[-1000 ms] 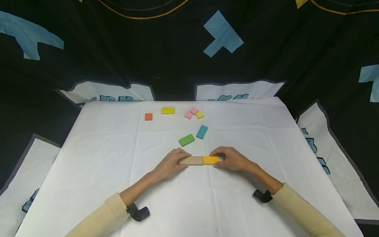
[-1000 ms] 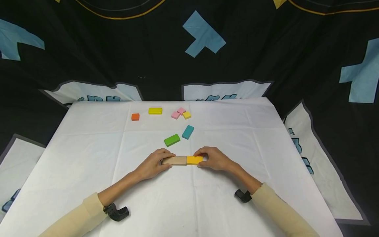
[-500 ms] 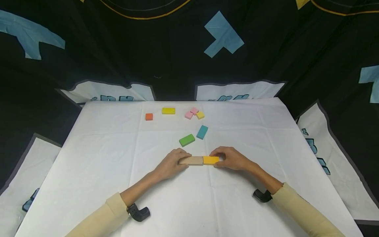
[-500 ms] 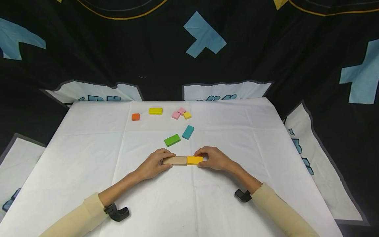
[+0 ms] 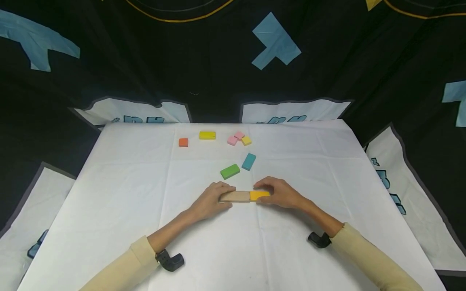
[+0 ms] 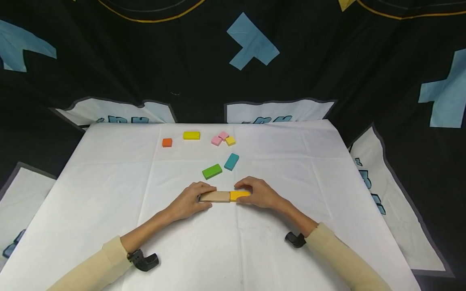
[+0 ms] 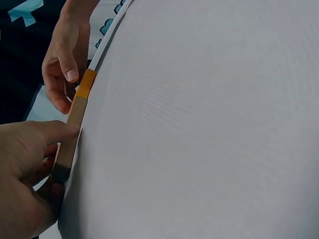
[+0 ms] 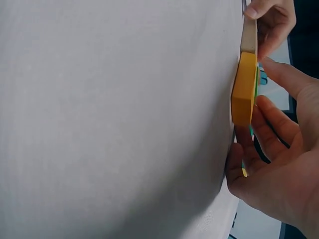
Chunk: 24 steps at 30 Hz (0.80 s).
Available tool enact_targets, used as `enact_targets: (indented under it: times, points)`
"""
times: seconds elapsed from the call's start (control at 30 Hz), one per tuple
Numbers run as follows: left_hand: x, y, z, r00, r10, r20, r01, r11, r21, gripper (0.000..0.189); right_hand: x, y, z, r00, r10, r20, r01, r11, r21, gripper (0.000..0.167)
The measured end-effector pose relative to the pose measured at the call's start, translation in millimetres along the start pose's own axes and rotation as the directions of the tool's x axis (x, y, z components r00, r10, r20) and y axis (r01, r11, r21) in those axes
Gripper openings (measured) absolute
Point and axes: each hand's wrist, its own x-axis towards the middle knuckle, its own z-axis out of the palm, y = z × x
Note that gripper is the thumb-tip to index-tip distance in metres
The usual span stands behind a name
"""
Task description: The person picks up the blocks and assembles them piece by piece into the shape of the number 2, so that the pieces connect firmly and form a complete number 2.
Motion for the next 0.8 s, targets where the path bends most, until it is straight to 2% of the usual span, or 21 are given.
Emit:
enact_targets:
  times: [0.1,0.23,0.33,0.5,0.6,0.8]
  points:
    - [-1.2,0.6,-3.3,1.0,-0.013,-0.009,0.012,1.0,-0.017,0.046,2.0,-0.1,3.4,1.0,-0.015,-0.001,0.015,0.999,0.043,0.041]
    - [-0.2,-3.0,-12.9,0.994,-0.08,-0.073,0.073,0.993,-0.091,0.042,7.0,1.8,8.4,0.999,-0.04,0.003,0.039,0.995,0.089,0.043]
    - [5.4,-7.3,-22.5,0.98,-0.141,-0.138,0.123,0.984,-0.131,0.04,10.8,2.2,11.0,0.999,-0.044,0.002,0.044,0.994,0.101,0.043]
    - [20.3,-14.8,-32.9,0.96,-0.188,-0.208,0.16,0.977,-0.143,0.043,12.9,-1.9,15.7,0.999,-0.034,0.006,0.033,0.995,0.09,0.042]
    - [29.2,-19.1,-34.9,0.956,-0.205,-0.21,0.175,0.973,-0.151,0.047,12.3,-4.2,19.3,1.0,-0.018,0.015,0.017,0.997,0.075,0.041]
    - [41.3,-23.3,-33.7,0.957,-0.243,-0.157,0.221,0.964,-0.148,0.052,10.2,-4.3,23.0,1.0,0.004,-0.002,-0.004,0.998,0.067,0.039]
